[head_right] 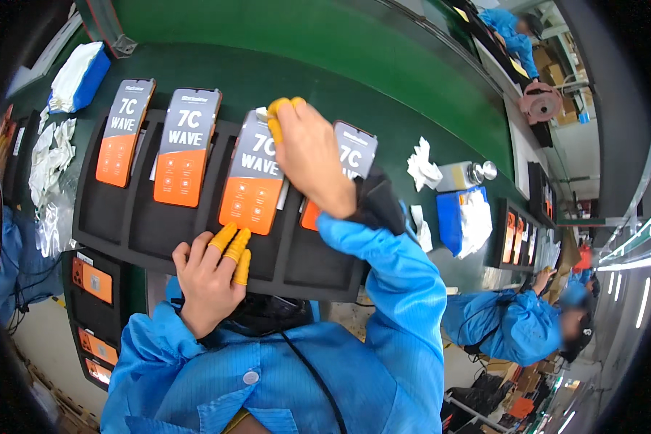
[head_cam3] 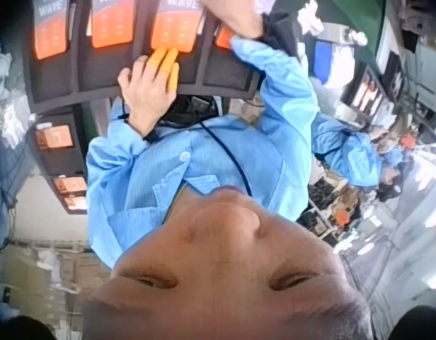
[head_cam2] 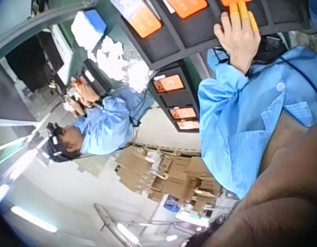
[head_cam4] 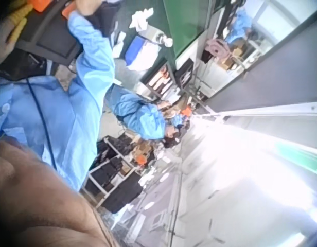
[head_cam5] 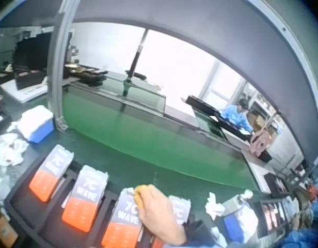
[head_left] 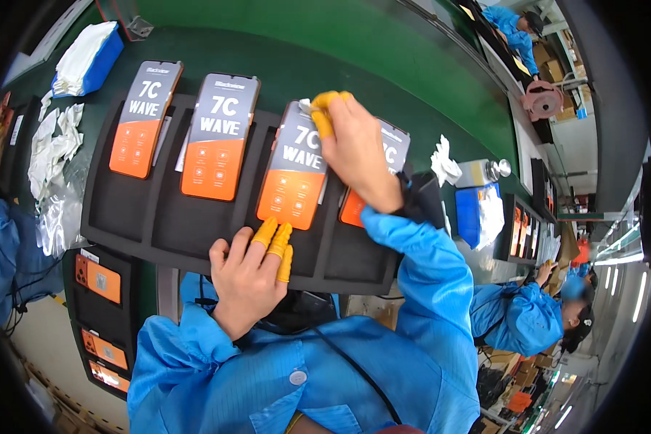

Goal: Cleaning the surfaces and lenses of orange smartphone backs and screen components using a cloth and cleaning solution.

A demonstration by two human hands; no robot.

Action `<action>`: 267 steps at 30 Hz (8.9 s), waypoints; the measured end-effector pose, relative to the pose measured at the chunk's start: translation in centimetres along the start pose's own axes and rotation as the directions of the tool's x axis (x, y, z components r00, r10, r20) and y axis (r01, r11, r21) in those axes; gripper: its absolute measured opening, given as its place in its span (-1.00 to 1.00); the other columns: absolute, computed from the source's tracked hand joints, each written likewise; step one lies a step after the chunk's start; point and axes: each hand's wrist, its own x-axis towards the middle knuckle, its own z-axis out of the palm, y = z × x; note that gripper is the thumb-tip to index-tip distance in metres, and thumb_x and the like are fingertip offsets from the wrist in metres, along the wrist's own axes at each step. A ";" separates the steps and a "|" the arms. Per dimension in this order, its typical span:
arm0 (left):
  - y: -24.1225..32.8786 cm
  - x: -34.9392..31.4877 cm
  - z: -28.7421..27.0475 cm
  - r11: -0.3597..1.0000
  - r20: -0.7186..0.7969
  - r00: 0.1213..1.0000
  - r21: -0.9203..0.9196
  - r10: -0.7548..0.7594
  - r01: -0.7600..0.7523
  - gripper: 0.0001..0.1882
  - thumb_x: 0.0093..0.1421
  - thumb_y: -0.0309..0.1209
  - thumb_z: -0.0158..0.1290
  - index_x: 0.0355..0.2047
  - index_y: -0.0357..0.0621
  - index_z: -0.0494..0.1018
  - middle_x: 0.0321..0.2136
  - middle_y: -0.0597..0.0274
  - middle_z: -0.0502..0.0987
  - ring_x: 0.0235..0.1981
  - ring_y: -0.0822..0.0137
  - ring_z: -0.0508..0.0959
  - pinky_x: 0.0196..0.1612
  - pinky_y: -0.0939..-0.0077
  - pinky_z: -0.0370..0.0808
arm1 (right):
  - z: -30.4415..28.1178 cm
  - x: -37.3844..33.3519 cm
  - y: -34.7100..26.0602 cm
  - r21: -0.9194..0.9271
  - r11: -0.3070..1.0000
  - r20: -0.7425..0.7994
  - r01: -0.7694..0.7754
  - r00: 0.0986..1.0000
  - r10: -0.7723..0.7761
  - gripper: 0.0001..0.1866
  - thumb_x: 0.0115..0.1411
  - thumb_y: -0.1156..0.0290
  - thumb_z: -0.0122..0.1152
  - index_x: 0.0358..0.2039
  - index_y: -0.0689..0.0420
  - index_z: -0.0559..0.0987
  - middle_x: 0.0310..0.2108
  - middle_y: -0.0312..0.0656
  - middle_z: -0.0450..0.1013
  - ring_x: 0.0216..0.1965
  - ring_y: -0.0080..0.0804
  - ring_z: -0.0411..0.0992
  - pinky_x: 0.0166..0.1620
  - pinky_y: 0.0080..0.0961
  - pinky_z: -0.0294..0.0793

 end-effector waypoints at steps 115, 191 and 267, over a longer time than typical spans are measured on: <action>-2.8 -1.3 -2.0 0.951 -0.191 0.965 0.216 -0.179 0.219 -0.74 -0.09 -0.26 0.15 -0.46 -0.20 0.55 -0.41 0.16 0.55 -0.18 0.19 0.41 -0.23 0.23 0.00 | 6.0 6.0 -5.4 0.085 0.977 0.059 0.194 0.978 -0.200 -0.83 -0.03 0.61 0.06 -0.35 0.23 0.40 -0.45 -0.02 0.37 -0.41 -0.06 0.40 -0.38 -0.24 0.42; -9.8 -2.8 -5.1 0.978 -0.370 0.916 0.075 -0.153 0.194 -0.83 -0.16 -0.47 0.16 -0.49 -0.24 0.51 -0.51 0.18 0.48 -0.31 0.10 0.45 -0.18 0.23 0.27 | 10.7 3.5 -16.2 0.517 0.751 0.163 0.412 0.814 -0.558 -0.80 -0.07 0.50 0.17 -0.36 0.14 0.46 -0.44 -0.17 0.39 -0.34 -0.17 0.42 -0.32 -0.34 0.44; -2.8 12.1 0.1 0.937 0.445 0.895 -0.292 -0.043 0.190 -0.57 0.14 -0.53 -0.09 0.03 -0.33 0.16 -0.25 -0.30 0.43 -0.16 -0.27 0.39 -0.11 0.09 0.27 | -8.8 -13.7 1.8 0.259 0.718 -0.269 -0.647 0.665 0.697 -0.50 0.14 0.59 0.04 0.12 0.33 0.24 -0.54 0.03 0.43 -0.56 -0.08 0.44 -0.48 -0.32 0.37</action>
